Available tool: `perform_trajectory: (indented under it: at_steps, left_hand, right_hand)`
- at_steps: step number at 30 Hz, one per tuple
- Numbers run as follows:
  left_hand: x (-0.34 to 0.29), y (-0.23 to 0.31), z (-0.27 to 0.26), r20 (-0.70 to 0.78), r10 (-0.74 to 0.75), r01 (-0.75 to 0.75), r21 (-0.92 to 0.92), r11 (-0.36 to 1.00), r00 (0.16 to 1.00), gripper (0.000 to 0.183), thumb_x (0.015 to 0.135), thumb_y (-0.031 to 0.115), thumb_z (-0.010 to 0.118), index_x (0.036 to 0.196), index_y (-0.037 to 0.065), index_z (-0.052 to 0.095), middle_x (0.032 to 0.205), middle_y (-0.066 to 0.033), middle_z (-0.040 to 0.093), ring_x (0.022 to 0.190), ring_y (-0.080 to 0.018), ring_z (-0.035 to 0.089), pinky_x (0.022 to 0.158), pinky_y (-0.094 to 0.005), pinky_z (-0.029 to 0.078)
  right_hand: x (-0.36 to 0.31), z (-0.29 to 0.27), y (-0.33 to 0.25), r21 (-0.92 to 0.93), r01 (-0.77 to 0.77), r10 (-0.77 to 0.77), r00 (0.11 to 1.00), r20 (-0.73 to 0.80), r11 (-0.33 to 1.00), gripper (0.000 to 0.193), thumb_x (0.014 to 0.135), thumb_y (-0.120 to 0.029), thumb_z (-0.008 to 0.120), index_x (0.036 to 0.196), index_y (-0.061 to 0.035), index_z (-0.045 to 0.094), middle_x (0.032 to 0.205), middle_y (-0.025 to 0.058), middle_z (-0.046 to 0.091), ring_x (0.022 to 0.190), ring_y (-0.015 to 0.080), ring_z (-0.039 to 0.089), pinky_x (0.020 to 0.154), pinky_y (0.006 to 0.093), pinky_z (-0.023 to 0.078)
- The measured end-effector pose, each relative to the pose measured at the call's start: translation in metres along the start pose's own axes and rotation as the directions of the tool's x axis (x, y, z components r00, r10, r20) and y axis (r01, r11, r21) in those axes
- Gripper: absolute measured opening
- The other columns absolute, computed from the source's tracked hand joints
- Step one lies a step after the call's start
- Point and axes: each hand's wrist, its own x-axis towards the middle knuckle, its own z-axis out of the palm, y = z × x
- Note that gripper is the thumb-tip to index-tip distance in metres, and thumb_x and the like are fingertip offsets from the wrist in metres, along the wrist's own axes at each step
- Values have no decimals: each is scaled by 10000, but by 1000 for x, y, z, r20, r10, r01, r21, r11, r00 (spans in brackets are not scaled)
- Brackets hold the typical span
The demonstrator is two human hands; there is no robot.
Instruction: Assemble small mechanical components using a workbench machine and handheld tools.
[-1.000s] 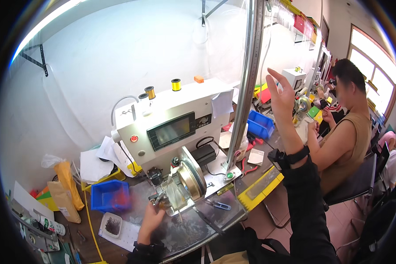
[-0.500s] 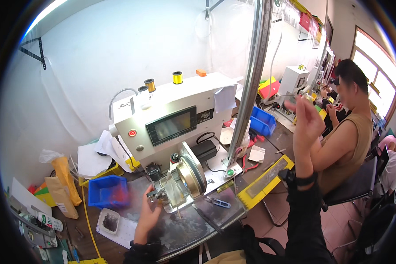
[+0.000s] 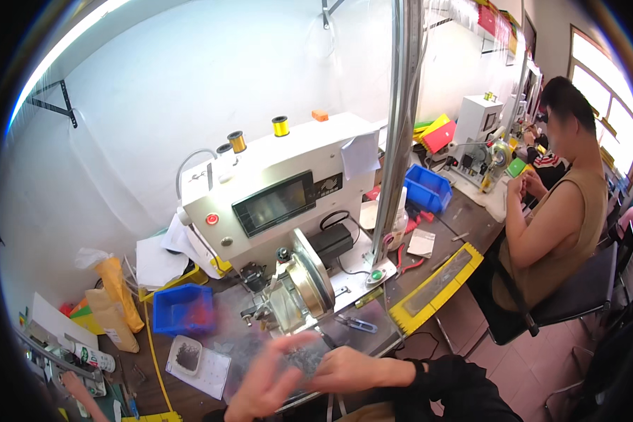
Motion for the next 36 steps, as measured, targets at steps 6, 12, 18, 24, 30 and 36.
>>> perform_trajectory:
  at_steps: [6, 12, 18, 24, 30, 36]
  left_hand:
    - [-60, -3, 1, 186, 74, 66, -647, 759, 980, 168, 1043, 76, 435, 1048, -18, 573, 819, -108, 613, 687, -182, 551, 657, -368, 441]
    - [-55, -25, -16, 130, -532, 541, -349, 765, 837, 169, 1051, 129, 472, 984, 7, 568, 668, 25, 438, 568, -87, 372, 540, -247, 278]
    - [-67, -64, -13, 291, -324, 365, -100, 926, 900, 190, 1065, 140, 468, 1045, 28, 622, 736, 24, 506, 645, -63, 453, 570, -234, 349]
    - [-88, -62, -40, 315, -655, 705, -69, 706, 687, 196, 1071, 140, 453, 1056, 27, 612, 702, 48, 440, 606, -37, 368, 542, -223, 296]
    - [-99, -56, -64, 121, -769, 778, -81, 623, 628, 139, 1031, 164, 545, 1086, 71, 633, 737, 78, 488, 659, -8, 414, 569, -196, 326]
    - [-98, -37, -95, -99, -712, 714, -25, 700, 695, 86, 992, 70, 562, 1040, 29, 620, 723, 91, 508, 635, 18, 392, 556, -185, 281]
  right_hand:
    - [10, 32, -3, 178, 45, -50, 998, 25, 983, 165, 888, -255, 687, 972, -117, 721, 748, 90, 694, 676, 285, 677, 576, 416, 489]
    - [6, -7, -18, 251, 131, -94, 984, -151, 959, 177, 941, -244, 682, 995, -79, 719, 962, 32, 727, 853, 237, 698, 727, 346, 550]
    - [36, -26, -39, -239, 76, -148, 941, -303, 968, 227, 900, -298, 704, 1036, -117, 693, 1167, 27, 685, 1159, 232, 638, 1088, 557, 400]
    - [5, -1, -9, -365, -114, 94, 993, -72, 924, 282, 907, -351, 678, 755, -151, 551, 705, -23, 506, 765, 144, 592, 821, 376, 461]
    - [-30, -26, 15, -242, -228, 194, 968, -156, 943, 297, 883, -296, 722, 703, -148, 538, 624, -5, 533, 571, 189, 571, 522, 346, 364]
    - [-55, -72, 22, -183, -450, 391, 875, -287, 874, 283, 847, -234, 768, 667, -126, 578, 594, 44, 531, 533, 278, 551, 506, 381, 396]
